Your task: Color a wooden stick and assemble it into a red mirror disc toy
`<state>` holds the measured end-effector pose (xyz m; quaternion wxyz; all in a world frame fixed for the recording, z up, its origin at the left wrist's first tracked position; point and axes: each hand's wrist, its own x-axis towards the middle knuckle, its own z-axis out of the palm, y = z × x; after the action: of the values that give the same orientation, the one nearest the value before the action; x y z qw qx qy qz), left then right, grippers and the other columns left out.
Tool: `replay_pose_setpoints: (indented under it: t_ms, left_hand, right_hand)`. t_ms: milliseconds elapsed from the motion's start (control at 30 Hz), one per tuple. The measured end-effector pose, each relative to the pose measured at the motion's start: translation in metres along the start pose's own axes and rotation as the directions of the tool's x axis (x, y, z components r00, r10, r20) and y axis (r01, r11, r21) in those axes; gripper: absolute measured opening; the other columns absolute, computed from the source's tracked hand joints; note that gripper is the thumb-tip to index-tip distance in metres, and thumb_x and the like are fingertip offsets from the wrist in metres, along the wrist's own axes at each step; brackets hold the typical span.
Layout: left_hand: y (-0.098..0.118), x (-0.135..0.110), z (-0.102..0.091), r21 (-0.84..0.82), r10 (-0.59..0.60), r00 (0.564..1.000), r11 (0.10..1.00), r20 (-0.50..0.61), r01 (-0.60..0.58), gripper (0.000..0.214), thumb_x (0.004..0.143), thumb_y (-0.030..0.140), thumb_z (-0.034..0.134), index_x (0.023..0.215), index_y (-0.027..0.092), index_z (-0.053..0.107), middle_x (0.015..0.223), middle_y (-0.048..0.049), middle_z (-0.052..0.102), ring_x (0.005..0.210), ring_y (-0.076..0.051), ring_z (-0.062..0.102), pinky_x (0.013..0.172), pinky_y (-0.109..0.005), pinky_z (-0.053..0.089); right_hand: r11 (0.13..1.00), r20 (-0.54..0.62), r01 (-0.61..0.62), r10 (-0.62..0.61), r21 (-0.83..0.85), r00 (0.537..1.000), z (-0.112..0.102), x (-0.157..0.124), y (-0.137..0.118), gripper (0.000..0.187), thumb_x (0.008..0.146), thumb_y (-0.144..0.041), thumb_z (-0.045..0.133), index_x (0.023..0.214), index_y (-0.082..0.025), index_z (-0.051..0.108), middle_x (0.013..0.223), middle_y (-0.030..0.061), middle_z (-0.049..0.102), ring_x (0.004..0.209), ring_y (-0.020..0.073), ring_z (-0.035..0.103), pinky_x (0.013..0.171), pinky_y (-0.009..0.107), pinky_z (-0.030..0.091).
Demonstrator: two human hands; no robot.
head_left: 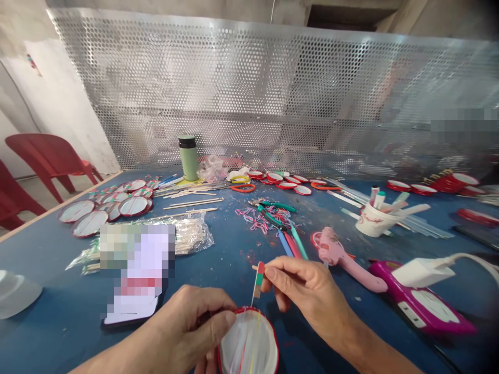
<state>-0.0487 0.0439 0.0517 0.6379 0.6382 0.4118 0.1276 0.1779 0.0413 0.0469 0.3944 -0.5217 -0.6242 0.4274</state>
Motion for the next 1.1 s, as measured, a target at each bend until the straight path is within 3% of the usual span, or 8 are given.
replay_pose_setpoints:
  t_ms: [433,833,1100]
  left_hand:
    - [-0.0007,0.0007,-0.0010,0.014,0.001,1.000,1.000,-0.017,-0.001,0.054,0.088,0.067,0.050,0.081,0.015,0.062,0.058,0.0016,0.052,0.050,-0.011,0.058,0.044,-0.018,0.041]
    - [-0.0024,0.0012,-0.0007,0.016,0.012,1.000,1.000,-0.019,-0.012,0.062,0.083,0.075,0.050,0.085,0.015,0.063,0.061,-0.0010,0.056,0.054,-0.013,0.059,0.048,-0.021,0.046]
    - [-0.0071,0.0095,-0.0051,-0.062,0.052,0.997,0.997,-0.056,-0.055,0.070,0.079,0.082,0.049,0.088,0.013,0.061,0.062,-0.0032,0.059,0.055,-0.013,0.061,0.051,-0.022,0.047]
  right_hand:
    - [1.000,0.009,-0.003,0.003,-0.013,1.000,-0.0011,0.0001,0.0002,0.041,0.094,-0.054,0.058,0.078,-0.018,0.070,0.076,0.0019,0.072,0.049,0.0077,0.054,0.051,0.022,0.043]
    - [0.998,0.012,-0.020,0.020,0.058,1.000,-0.0007,-0.0018,0.0038,0.045,0.094,-0.058,0.057,0.085,-0.017,0.073,0.079,0.0036,0.072,0.051,0.0080,0.056,0.050,0.021,0.043]
    - [0.990,-0.134,0.029,-0.009,0.141,0.991,-0.0035,-0.0003,-0.0016,0.048,0.091,-0.062,0.058,0.099,-0.017,0.072,0.077,0.0042,0.069,0.047,0.0086,0.053,0.046,0.023,0.043]
